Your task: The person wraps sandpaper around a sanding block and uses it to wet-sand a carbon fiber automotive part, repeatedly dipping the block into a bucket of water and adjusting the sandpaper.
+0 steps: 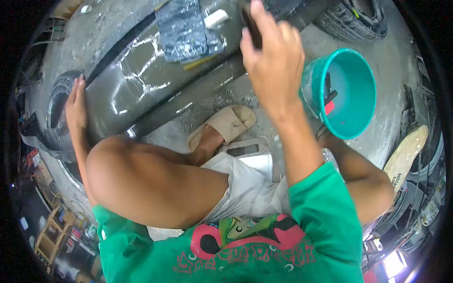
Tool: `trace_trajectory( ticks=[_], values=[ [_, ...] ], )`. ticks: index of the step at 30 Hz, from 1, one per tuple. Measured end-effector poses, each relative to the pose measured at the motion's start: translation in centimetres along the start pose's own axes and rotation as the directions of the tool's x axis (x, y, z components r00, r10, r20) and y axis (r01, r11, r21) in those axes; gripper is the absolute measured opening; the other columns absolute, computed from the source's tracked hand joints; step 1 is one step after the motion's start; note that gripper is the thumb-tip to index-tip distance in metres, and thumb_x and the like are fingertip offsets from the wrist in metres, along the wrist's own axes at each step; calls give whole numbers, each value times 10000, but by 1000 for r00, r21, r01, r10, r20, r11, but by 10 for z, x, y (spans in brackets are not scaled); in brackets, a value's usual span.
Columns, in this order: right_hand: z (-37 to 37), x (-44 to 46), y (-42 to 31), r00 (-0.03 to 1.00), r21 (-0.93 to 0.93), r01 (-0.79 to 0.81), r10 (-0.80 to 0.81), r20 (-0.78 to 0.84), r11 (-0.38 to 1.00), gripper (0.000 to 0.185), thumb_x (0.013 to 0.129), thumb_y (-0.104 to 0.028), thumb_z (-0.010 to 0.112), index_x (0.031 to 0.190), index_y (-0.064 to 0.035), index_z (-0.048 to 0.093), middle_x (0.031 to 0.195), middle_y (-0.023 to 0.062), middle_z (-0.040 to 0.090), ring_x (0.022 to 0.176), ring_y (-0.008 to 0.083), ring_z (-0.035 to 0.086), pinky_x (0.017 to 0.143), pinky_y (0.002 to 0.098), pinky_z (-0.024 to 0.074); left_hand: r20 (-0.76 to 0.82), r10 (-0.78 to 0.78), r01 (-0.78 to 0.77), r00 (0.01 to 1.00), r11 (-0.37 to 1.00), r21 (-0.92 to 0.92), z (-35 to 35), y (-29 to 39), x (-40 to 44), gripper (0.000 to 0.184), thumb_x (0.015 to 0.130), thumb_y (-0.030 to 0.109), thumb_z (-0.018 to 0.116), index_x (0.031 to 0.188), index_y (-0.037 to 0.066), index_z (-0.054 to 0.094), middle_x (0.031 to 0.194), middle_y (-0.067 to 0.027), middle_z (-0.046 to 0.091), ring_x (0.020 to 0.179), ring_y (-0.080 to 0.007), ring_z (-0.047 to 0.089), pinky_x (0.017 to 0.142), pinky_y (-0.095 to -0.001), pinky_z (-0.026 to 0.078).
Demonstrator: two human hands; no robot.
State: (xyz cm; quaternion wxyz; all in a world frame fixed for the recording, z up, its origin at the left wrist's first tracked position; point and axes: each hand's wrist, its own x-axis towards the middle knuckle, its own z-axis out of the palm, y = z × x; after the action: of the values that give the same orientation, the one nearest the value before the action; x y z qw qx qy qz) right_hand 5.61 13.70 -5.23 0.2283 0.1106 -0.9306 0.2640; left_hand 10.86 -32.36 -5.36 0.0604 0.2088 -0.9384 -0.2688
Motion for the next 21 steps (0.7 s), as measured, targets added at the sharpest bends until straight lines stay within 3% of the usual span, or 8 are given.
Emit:
trace_trajectory(
  ticks=[3, 7, 11, 13, 17, 18, 19, 21],
  values=[
    [-11, -30, -10, 998, -14, 9, -8, 61, 1000, 538, 867, -84, 823, 1384, -33, 683, 1102, 135, 765, 953, 327, 693, 872, 417, 540, -19, 19, -19, 1000, 999, 36, 1, -3, -1, 563, 1061, 430, 586, 1445, 22, 634, 1598, -237, 494, 1523, -313, 443, 1252, -372, 298],
    [7, 8, 4, 995, 22, 87, -86, -48, 996, 498, 869, -107, 817, 1351, -74, 702, 1062, 142, 766, 950, 345, 696, 866, 417, 542, -7, 7, -7, 1000, 999, -34, 1, -10, 3, 563, 1072, 433, 574, 1453, 22, 625, 1591, -215, 513, 1515, -296, 455, 1245, -358, 306],
    [-5, -16, 7, 995, 7, 96, -96, -10, 995, 530, 871, -111, 805, 1387, -94, 685, 988, 138, 741, 852, 348, 663, 815, 442, 543, 12, 6, -6, 1000, 1000, -14, 0, -11, 4, 543, 1080, 417, 568, 1452, 26, 629, 1579, -209, 529, 1503, -275, 472, 1236, -337, 319],
    [-30, -49, 9, 987, 27, -10, 6, 158, 1000, 602, 852, -64, 821, 1432, -80, 660, 1050, 143, 762, 915, 310, 708, 865, 404, 562, 5, 8, -8, 1000, 1000, -6, 1, -16, 5, 540, 1077, 410, 572, 1452, 26, 630, 1592, -217, 511, 1510, -286, 462, 1240, -341, 312],
    [-32, -39, 18, 967, 236, -249, 231, 104, 939, 569, 866, -112, 806, 1405, -84, 627, 1098, 180, 753, 957, 367, 732, 848, 455, 568, 5, 6, -7, 1000, 1000, 9, -1, -8, 1, 546, 1075, 403, 574, 1449, 9, 627, 1593, -214, 515, 1519, -287, 450, 1248, -353, 301],
    [-33, -25, 20, 979, 228, -196, 180, 92, 954, 572, 912, -89, 800, 1437, -52, 577, 1021, 180, 764, 868, 195, 749, 747, 345, 576, -2, 8, -8, 1000, 1000, -16, 0, -12, 4, 547, 1074, 404, 575, 1449, 8, 627, 1594, -212, 515, 1518, -285, 452, 1248, -351, 301],
    [-37, -10, 9, 951, 309, -306, 271, 150, 901, 518, 891, -139, 784, 1362, -80, 577, 989, 218, 742, 893, 403, 730, 785, 473, 559, 2, 6, -6, 1000, 999, -38, 1, -16, 3, 549, 1074, 406, 576, 1449, 8, 627, 1594, -211, 515, 1517, -283, 454, 1247, -349, 301],
    [-30, 9, 6, 958, 217, -273, 245, 148, 937, 578, 915, -174, 804, 1420, -88, 535, 872, 152, 744, 776, 234, 740, 705, 358, 562, 22, -25, 26, 999, 999, -20, -3, -11, 3, 553, 1075, 411, 576, 1459, 16, 621, 1605, -205, 505, 1522, -278, 446, 1248, -346, 299]
  ],
)
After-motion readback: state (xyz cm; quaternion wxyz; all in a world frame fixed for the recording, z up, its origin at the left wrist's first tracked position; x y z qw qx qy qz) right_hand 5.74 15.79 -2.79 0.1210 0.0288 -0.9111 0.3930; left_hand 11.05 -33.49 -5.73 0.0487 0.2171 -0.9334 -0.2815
